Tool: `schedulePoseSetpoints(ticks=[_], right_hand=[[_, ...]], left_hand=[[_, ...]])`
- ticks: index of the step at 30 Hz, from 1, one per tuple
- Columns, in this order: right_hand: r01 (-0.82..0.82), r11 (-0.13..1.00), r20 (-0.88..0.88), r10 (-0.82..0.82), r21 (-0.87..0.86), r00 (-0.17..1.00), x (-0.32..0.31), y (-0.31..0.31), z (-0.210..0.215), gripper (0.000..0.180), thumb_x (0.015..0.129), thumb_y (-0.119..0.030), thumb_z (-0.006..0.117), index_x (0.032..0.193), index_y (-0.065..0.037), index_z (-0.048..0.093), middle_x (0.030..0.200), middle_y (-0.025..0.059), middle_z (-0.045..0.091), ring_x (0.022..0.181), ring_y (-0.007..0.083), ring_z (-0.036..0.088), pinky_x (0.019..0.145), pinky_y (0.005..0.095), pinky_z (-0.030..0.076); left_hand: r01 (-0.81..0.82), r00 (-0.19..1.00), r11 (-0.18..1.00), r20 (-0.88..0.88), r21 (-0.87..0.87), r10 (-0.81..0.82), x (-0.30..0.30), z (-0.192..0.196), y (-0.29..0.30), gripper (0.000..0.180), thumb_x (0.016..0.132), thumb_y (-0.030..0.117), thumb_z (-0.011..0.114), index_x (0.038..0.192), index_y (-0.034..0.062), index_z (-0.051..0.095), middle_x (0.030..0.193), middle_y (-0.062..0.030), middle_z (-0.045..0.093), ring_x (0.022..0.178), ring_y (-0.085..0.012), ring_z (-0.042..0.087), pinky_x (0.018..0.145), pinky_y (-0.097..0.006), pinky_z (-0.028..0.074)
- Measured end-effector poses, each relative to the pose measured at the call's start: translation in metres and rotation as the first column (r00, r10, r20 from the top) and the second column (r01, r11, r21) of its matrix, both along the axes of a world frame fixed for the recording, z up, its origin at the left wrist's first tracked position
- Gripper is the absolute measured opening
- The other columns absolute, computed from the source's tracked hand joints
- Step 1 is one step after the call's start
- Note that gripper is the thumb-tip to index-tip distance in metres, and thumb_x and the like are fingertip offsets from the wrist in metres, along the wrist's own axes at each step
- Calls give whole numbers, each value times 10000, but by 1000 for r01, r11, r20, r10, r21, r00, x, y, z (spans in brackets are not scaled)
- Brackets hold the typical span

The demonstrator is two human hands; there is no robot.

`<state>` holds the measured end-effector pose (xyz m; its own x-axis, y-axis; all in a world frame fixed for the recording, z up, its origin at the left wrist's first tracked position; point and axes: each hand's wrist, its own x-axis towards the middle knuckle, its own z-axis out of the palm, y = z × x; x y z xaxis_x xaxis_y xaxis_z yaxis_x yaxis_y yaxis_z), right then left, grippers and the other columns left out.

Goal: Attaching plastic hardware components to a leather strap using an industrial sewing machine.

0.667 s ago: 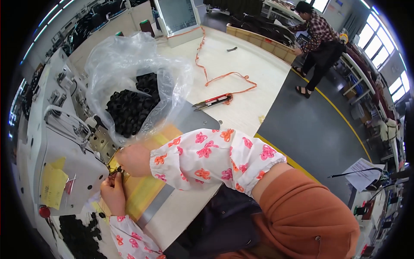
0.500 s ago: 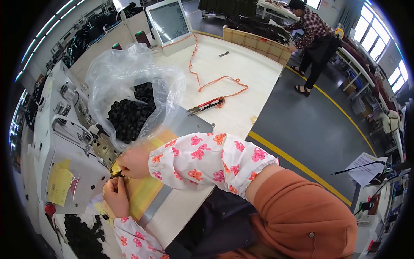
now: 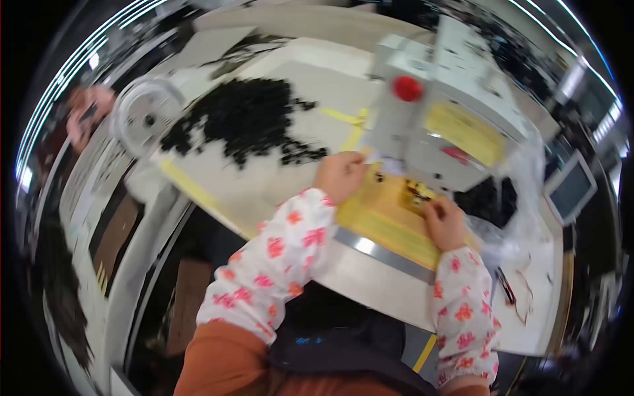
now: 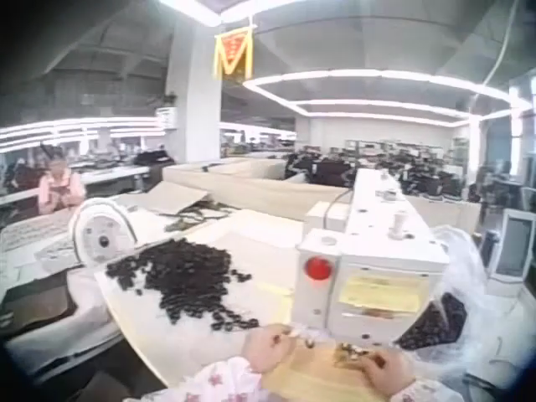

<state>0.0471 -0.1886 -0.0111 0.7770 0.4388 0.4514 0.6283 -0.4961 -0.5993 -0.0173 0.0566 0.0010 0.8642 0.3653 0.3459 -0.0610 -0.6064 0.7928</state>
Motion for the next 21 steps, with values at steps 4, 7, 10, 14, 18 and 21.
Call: schedulePoseSetpoints(ticks=[4, 7, 10, 14, 18, 21], right_hand=[[-75, 996, -12, 76, 41, 997, -1, -7, 10, 165, 792, -114, 592, 712, 21, 543, 577, 39, 522, 510, 79, 464, 490, 232, 380], [-69, 997, -112, 74, 47, 991, -1, 5, 6, 164, 792, -111, 594, 713, 21, 537, 579, 32, 511, 514, 74, 448, 499, 225, 375], [-61, 996, -138, 69, 59, 988, 0, 1, 9, 169, 792, -109, 598, 708, 21, 531, 567, 25, 496, 505, 68, 431, 488, 219, 362], [-45, 997, -144, 53, 59, 988, 0, -2, 11, 153, 782, -97, 601, 709, 17, 529, 558, 17, 482, 495, 68, 420, 477, 218, 353], [-48, 998, -94, 52, 43, 994, 2, -8, 11, 134, 770, -83, 601, 707, 14, 533, 555, 29, 485, 485, 75, 418, 469, 226, 351], [-41, 999, -81, 41, 7, 996, -5, 3, 17, 131, 762, -82, 604, 707, 16, 539, 558, 44, 496, 481, 88, 429, 463, 232, 353]], left_hand=[[-209, 959, 910, 255, 357, 120, -2, -2, 1, 218, 709, 187, 588, 900, 94, 639, 1018, -134, 563, 990, -288, 489, 856, -395, 342], [-275, 962, 820, 148, 503, 232, -8, -17, 39, 224, 727, 188, 568, 927, 128, 650, 1080, -139, 540, 1054, -308, 447, 900, -423, 287], [-377, 926, 763, 189, 526, 327, -3, -22, 67, 194, 727, 175, 572, 896, 123, 654, 1023, -130, 566, 1005, -302, 482, 867, -404, 339], [-405, 914, 839, 174, 363, 366, 1, -13, 65, 139, 726, 154, 576, 829, 101, 652, 930, -78, 600, 878, -265, 544, 739, -370, 438], [-438, 896, 800, 122, 411, 428, -8, 15, 53, 113, 733, 142, 571, 792, 83, 647, 904, -52, 605, 824, -238, 563, 656, -360, 470], [-388, 917, 781, 118, 490, 381, -18, 34, 34, 109, 740, 141, 566, 792, 90, 647, 884, -50, 604, 830, -232, 563, 648, -368, 471]])
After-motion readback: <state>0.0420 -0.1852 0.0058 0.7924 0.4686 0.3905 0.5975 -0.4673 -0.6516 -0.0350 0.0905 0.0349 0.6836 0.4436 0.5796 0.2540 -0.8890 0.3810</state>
